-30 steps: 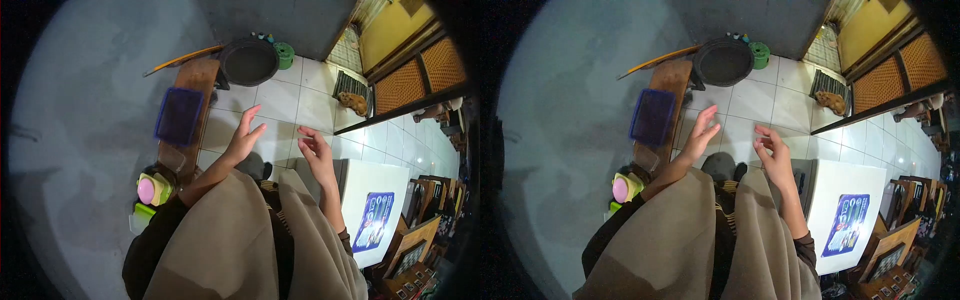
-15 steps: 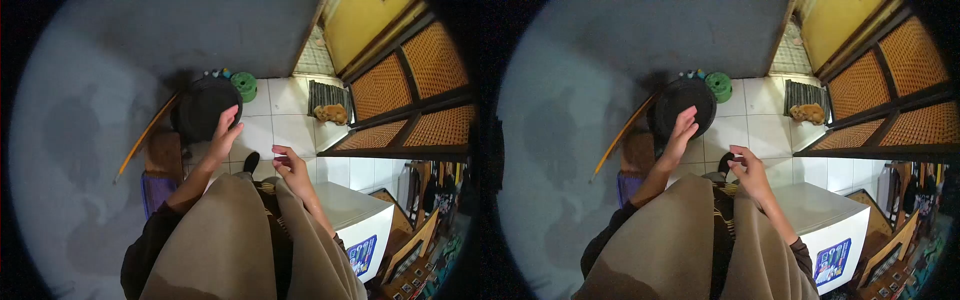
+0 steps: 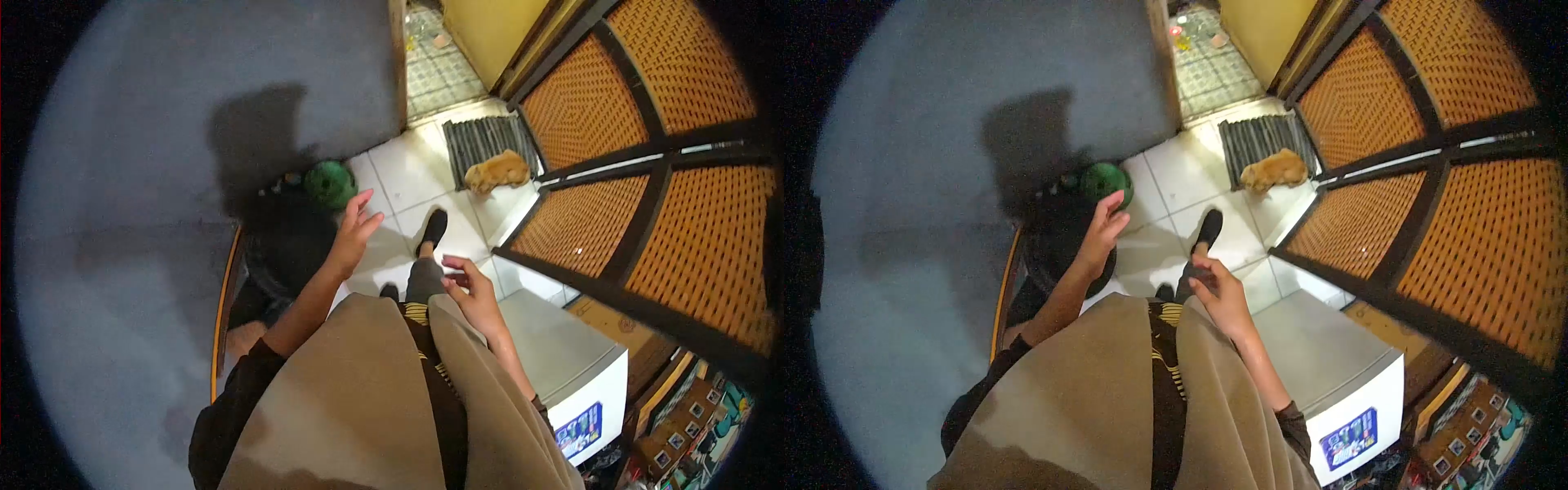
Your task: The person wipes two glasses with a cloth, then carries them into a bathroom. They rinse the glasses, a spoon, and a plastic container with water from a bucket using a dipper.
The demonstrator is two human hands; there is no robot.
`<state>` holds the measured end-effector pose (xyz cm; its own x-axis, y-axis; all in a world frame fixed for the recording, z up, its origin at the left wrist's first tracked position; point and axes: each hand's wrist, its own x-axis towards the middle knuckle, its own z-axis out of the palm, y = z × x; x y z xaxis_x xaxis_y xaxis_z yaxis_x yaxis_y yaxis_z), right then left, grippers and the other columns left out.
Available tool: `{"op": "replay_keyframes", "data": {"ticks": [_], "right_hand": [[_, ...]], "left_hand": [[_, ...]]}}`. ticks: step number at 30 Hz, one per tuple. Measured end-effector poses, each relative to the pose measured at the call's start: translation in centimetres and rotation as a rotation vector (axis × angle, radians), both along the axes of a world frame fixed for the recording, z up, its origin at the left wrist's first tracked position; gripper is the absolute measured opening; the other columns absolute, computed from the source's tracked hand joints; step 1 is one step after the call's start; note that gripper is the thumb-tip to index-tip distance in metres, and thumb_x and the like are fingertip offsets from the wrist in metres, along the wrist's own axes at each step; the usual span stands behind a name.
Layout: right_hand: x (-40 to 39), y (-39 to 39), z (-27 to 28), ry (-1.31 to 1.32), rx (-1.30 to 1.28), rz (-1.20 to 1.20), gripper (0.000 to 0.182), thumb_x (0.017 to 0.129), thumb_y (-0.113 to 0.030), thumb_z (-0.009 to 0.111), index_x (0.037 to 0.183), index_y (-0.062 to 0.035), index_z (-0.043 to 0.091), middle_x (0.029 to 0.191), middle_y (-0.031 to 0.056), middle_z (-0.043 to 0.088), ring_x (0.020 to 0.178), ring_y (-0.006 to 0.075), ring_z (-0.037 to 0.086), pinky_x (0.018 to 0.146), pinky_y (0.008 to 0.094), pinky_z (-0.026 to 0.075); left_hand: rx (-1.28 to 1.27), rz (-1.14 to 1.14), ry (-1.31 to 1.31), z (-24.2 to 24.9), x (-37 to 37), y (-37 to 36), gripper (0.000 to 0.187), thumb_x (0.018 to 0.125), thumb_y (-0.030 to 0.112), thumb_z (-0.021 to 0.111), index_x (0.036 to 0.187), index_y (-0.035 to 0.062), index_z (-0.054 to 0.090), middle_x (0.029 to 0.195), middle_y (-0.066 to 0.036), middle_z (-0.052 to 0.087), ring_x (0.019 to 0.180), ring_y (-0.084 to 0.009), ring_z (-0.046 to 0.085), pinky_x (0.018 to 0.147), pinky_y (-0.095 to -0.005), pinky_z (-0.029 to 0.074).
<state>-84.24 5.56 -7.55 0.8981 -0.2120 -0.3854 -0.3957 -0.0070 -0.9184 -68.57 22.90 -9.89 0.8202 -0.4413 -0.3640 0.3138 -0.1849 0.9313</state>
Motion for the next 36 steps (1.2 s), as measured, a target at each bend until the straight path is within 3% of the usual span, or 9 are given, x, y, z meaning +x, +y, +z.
{"op": "replay_keyframes", "data": {"ticks": [4,9,13,15,16,18,24,30,36], "right_hand": [[2.9,-7.6,-1.4,0.081,-0.119,-0.120,0.032,0.075,-0.004,0.055,0.106,-0.0017,0.049,0.097,0.0092,0.056,0.082,0.0149,0.055,0.072,0.0246,0.044],[10.8,-16.1,-2.2,0.050,-0.182,-0.194,0.031,0.076,-0.006,0.055,0.105,-0.0015,0.049,0.099,0.0107,0.056,0.084,0.0160,0.055,0.072,0.0247,0.043],[20.0,-20.1,-1.1,-0.081,-0.153,-0.222,0.031,0.077,-0.008,0.054,0.106,-0.0008,0.048,0.099,0.0124,0.056,0.087,0.0167,0.056,0.074,0.0262,0.044],[24.5,-21.6,-0.7,-0.127,-0.155,-0.252,0.033,0.076,-0.009,0.055,0.106,0.0005,0.048,0.099,0.0140,0.056,0.085,0.0168,0.056,0.072,0.0269,0.044],[26.2,-22.5,-0.5,-0.123,-0.161,-0.258,0.033,0.076,-0.009,0.055,0.106,0.0005,0.048,0.099,0.0140,0.056,0.085,0.0168,0.056,0.072,0.0269,0.044],[30.2,-24.2,0.5,-0.027,-0.261,-0.164,0.035,0.075,-0.010,0.056,0.107,0.0003,0.048,0.100,0.0146,0.055,0.083,0.0162,0.056,0.070,0.0269,0.045],[40.6,-27.1,1.1,-0.086,-0.158,-0.084,0.039,0.074,-0.012,0.057,0.110,0.0008,0.045,0.105,0.0159,0.053,0.081,0.0174,0.057,0.071,0.0264,0.044],[50.0,-30.0,0.5,-0.094,-0.121,0.088,0.037,0.074,-0.013,0.058,0.108,-0.0012,0.048,0.101,0.0160,0.055,0.083,0.0184,0.057,0.070,0.0273,0.045],[61.2,-36.5,-1.8,-0.066,-0.116,0.384,0.038,0.075,-0.012,0.057,0.109,-0.0003,0.047,0.103,0.0131,0.055,0.079,0.0164,0.056,0.071,0.0261,0.043]], "left_hand": [[0.150,-0.021,0.184,0.5,5.6,-7.0,0.053,0.076,0.024,0.054,0.120,0.0065,0.032,0.125,-0.012,0.030,0.119,-0.0243,0.024,0.098,-0.0344,0.019],[0.074,-0.082,-0.214,0.4,11.6,-14.7,0.052,0.075,0.021,0.055,0.120,0.0061,0.032,0.125,-0.017,0.029,0.118,-0.0270,0.026,0.096,-0.0347,0.020],[0.124,-0.141,-0.328,1.2,17.0,-18.3,0.052,0.077,0.022,0.054,0.121,0.0066,0.031,0.126,-0.017,0.028,0.118,-0.0272,0.026,0.096,-0.0335,0.020],[-0.003,-0.127,0.174,1.2,20.4,-19.4,0.046,0.080,0.023,0.049,0.122,0.0107,0.033,0.130,-0.009,0.026,0.120,-0.0249,0.023,0.096,-0.0367,0.019],[-0.008,-0.134,0.178,1.4,21.7,-20.1,0.046,0.080,0.023,0.049,0.122,0.0107,0.033,0.130,-0.009,0.026,0.120,-0.0249,0.023,0.096,-0.0367,0.019],[-0.110,-0.119,0.518,2.8,25.3,-21.4,0.045,0.082,0.030,0.045,0.122,0.0135,0.032,0.131,-0.004,0.026,0.119,-0.0231,0.025,0.096,-0.0414,0.018],[-0.040,-0.147,0.364,2.4,33.5,-26.6,0.046,0.082,0.033,0.044,0.122,0.0149,0.031,0.129,-0.003,0.029,0.118,-0.0213,0.026,0.093,-0.0429,0.020],[-0.223,0.170,0.376,1.1,38.1,-31.7,0.042,0.081,0.028,0.047,0.120,0.0179,0.033,0.128,0.002,0.031,0.112,-0.0156,0.032,0.089,-0.0389,0.023],[-0.202,0.570,0.289,0.8,44.0,-35.1,0.041,0.081,0.024,0.047,0.118,0.0175,0.031,0.129,0.002,0.029,0.114,-0.0150,0.029,0.090,-0.0371,0.023]]}}
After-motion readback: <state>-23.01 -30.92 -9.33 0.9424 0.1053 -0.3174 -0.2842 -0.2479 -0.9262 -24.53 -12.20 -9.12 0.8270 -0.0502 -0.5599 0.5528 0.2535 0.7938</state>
